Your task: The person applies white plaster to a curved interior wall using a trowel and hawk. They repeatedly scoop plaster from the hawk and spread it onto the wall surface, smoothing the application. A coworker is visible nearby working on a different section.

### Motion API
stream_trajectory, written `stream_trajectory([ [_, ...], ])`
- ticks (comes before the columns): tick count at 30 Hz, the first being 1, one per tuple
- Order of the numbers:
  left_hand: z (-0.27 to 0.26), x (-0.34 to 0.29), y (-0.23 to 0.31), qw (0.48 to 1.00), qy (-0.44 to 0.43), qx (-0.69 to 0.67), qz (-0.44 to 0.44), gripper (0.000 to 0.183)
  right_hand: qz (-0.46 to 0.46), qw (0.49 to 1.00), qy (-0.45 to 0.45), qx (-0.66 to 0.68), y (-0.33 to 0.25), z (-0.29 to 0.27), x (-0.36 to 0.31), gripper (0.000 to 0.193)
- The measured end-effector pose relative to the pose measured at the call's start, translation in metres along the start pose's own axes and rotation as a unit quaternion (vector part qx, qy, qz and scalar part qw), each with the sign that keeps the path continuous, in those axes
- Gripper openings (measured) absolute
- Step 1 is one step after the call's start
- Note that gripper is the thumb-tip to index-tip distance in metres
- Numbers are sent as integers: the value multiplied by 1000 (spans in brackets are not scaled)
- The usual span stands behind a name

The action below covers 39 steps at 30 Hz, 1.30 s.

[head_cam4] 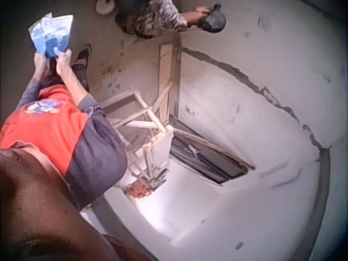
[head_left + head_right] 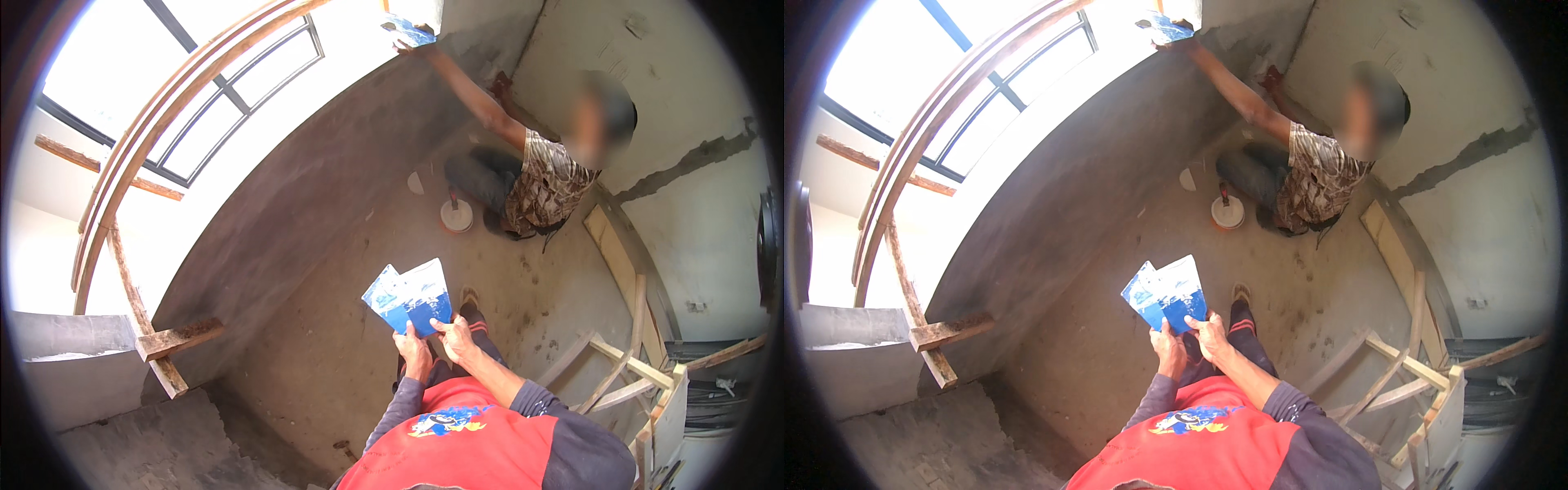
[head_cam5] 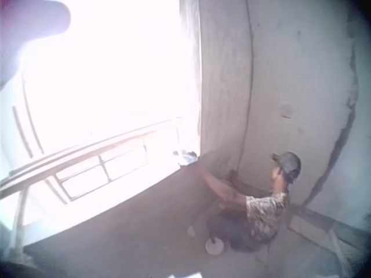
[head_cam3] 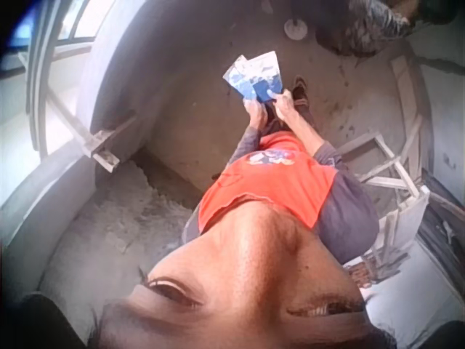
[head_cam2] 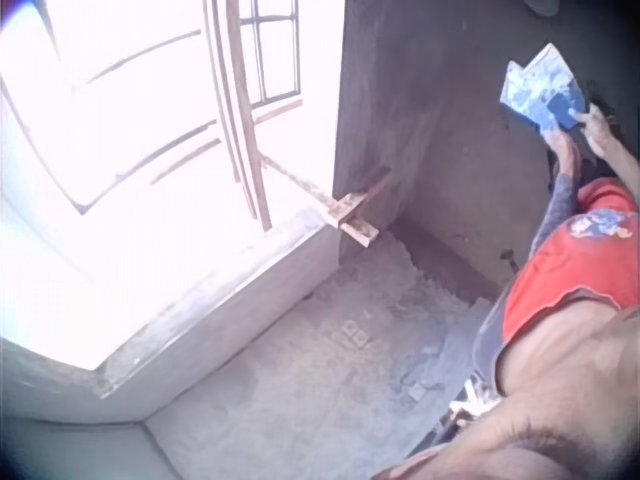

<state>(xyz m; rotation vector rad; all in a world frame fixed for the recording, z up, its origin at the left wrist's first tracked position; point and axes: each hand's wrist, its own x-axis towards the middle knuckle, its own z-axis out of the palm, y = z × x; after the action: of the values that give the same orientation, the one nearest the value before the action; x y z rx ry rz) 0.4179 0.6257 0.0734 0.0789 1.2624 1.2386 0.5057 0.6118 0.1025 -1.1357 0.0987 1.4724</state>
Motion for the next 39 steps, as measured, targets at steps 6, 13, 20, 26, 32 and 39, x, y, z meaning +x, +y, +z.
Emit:
stream_trajectory([
  [6,21,17,-21,989,13,18,144,31,-20,993,-74,-90,-30,1,34,25],
  [13,76,9,-16,968,66,89,227,28,37,964,-136,-225,-67,-5,73,33],
  [20,94,20,-23,968,39,23,248,31,-15,913,-205,-351,-86,-29,101,38],
  [26,62,51,-28,963,68,72,252,27,-67,697,-56,-712,-97,-204,155,43],
  [32,45,67,10,963,110,171,178,31,122,563,64,-815,-94,-286,126,36],
  [39,12,94,19,975,56,130,171,36,0,628,-128,-768,-144,-215,52,5],
])
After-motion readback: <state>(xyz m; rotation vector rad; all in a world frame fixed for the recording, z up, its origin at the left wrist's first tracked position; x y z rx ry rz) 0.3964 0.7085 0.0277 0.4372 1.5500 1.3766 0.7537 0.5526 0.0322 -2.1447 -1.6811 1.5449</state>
